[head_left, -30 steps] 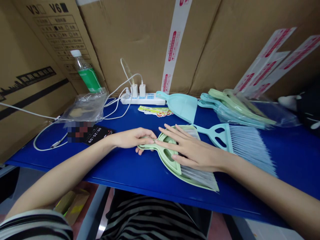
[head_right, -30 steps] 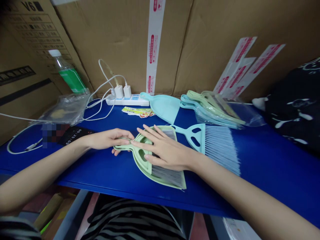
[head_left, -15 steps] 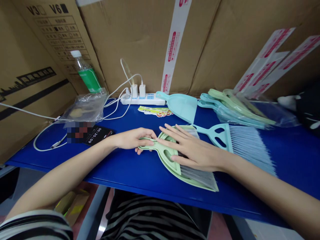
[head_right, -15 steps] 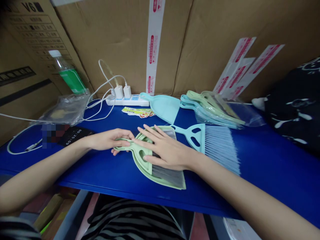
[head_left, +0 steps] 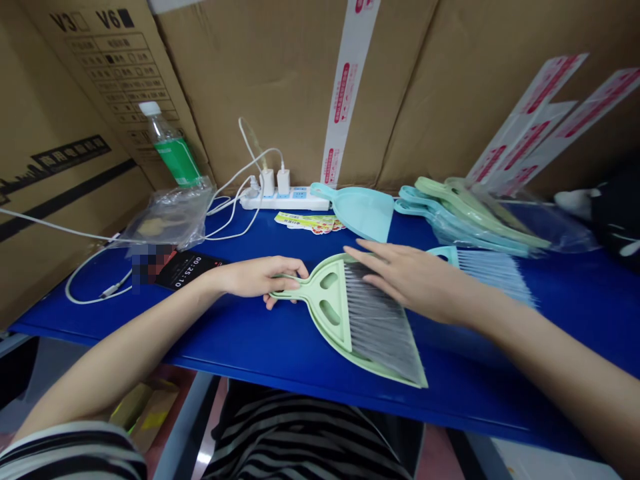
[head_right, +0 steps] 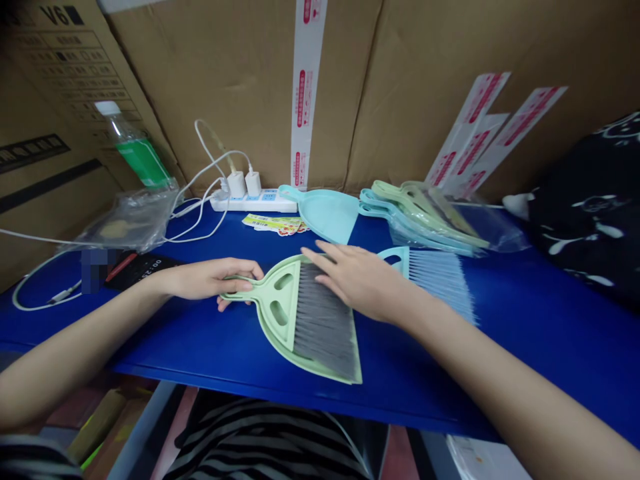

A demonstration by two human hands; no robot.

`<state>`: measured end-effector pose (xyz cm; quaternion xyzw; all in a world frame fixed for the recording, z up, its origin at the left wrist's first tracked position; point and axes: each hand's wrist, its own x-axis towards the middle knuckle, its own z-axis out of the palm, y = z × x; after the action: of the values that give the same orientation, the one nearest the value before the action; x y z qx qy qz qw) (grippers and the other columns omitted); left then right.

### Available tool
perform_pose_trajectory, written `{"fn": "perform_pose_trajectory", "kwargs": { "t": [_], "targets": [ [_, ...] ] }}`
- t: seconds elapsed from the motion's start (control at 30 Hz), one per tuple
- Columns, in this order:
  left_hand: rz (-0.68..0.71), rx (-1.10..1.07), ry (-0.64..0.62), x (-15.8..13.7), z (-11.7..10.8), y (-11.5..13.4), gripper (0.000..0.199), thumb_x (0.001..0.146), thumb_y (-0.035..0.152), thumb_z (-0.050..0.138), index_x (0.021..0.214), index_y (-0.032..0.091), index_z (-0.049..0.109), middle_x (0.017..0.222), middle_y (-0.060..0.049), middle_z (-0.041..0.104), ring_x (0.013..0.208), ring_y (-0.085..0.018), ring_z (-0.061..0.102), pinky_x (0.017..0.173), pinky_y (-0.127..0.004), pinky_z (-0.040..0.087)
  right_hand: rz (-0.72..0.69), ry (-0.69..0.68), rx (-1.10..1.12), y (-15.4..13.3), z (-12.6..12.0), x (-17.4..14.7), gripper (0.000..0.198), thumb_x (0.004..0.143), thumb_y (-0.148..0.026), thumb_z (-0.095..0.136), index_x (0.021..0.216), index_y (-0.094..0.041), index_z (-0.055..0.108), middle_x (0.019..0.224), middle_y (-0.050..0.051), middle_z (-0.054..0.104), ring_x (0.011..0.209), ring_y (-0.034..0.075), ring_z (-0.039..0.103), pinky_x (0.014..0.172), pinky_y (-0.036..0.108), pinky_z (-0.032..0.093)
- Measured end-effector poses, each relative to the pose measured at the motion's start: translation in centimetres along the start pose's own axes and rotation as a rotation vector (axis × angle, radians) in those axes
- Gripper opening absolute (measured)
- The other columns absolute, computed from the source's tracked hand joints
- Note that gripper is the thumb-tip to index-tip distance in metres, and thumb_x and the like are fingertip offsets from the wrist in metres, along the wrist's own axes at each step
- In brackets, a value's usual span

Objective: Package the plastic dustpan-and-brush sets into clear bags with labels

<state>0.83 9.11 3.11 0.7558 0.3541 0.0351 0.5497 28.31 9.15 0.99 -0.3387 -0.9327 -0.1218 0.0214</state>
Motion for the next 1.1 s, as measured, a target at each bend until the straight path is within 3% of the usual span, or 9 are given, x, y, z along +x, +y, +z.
{"fn": "perform_pose_trajectory", "kwargs": {
  "t": [0.13, 0.23, 0.5, 0.63, 0.77, 0.97, 1.1],
  "targets": [
    [-0.028, 0.116, -0.027, -0.6, -0.4, 0.2, 0.020, 0.093, 0.035, 0.041, 0.092, 0.016, 0.049, 0.074, 0.003, 0.053, 0.049, -0.006, 0.052, 0.051, -0.020, 0.044, 0.165, -0.100, -0.163, 0.6, -1.3, -0.2, 0.034, 0.087, -0.013, 0.039, 0.106, -0.012, 0.067, 0.097, 0.014, 0.072, 0.081, 0.023, 0.067, 0.068, 0.033, 0.050],
    [-0.030, 0.215, -0.035, -1.1, -0.6, 0.4, 0.024, 0.094, 0.037, 0.038, 0.086, 0.017, 0.048, 0.072, 0.003, 0.051, 0.055, -0.008, 0.052, 0.055, -0.020, 0.044, 0.220, -0.120, -0.216, 0.8, -1.8, -0.4, 0.030, 0.083, -0.010, 0.042, 0.094, -0.015, 0.069, 0.091, 0.012, 0.072, 0.075, 0.022, 0.067, 0.062, 0.030, 0.047],
    [-0.043, 0.541, 0.023, -1.8, -0.9, 0.9, 0.027, 0.096, 0.033, 0.030, 0.077, 0.019, 0.043, 0.068, 0.003, 0.048, 0.062, -0.010, 0.046, 0.060, -0.021, 0.037, 0.226, -0.143, -0.195, 1.2, -1.5, -1.0, 0.037, 0.078, -0.003, 0.041, 0.095, -0.019, 0.069, 0.089, 0.008, 0.072, 0.071, 0.020, 0.067, 0.053, 0.027, 0.046],
    [-0.071, 0.603, 0.060, -1.9, -0.5, 1.3, 0.028, 0.094, 0.032, 0.031, 0.070, 0.019, 0.040, 0.064, 0.004, 0.046, 0.056, -0.010, 0.043, 0.056, -0.022, 0.033, 0.277, -0.248, -0.144, 1.1, -2.4, -1.1, 0.044, 0.076, 0.002, 0.040, 0.100, -0.018, 0.070, 0.093, 0.010, 0.073, 0.079, 0.023, 0.070, 0.061, 0.030, 0.052],
    [-0.108, 0.640, 0.093, -1.8, -0.2, 1.8, 0.031, 0.093, 0.033, 0.033, 0.066, 0.020, 0.039, 0.061, 0.004, 0.048, 0.055, -0.010, 0.044, 0.056, -0.023, 0.032, 0.260, -0.238, -0.093, 1.3, -3.1, -1.7, 0.050, 0.073, 0.006, 0.039, 0.103, -0.018, 0.071, 0.096, 0.012, 0.074, 0.083, 0.024, 0.071, 0.067, 0.032, 0.055],
    [-0.156, 0.760, 0.319, -0.7, 0.6, 1.3, 0.036, 0.094, 0.044, 0.034, 0.070, 0.020, 0.045, 0.058, 0.003, 0.049, 0.054, -0.013, 0.046, 0.054, -0.025, 0.026, 0.300, -0.341, -0.070, 1.3, -3.1, -2.4, 0.047, 0.076, 0.003, 0.040, 0.108, -0.014, 0.070, 0.104, 0.015, 0.072, 0.086, 0.027, 0.071, 0.073, 0.038, 0.056],
    [-0.105, 0.763, 0.328, -0.3, 1.1, 1.1, 0.032, 0.095, 0.040, 0.037, 0.073, 0.020, 0.048, 0.059, 0.003, 0.051, 0.054, -0.013, 0.048, 0.054, -0.025, 0.028, 0.324, -0.364, -0.105, 0.9, -3.1, -2.2, 0.040, 0.082, -0.003, 0.040, 0.106, -0.015, 0.070, 0.102, 0.015, 0.071, 0.082, 0.027, 0.071, 0.066, 0.036, 0.054]
  ]
}}
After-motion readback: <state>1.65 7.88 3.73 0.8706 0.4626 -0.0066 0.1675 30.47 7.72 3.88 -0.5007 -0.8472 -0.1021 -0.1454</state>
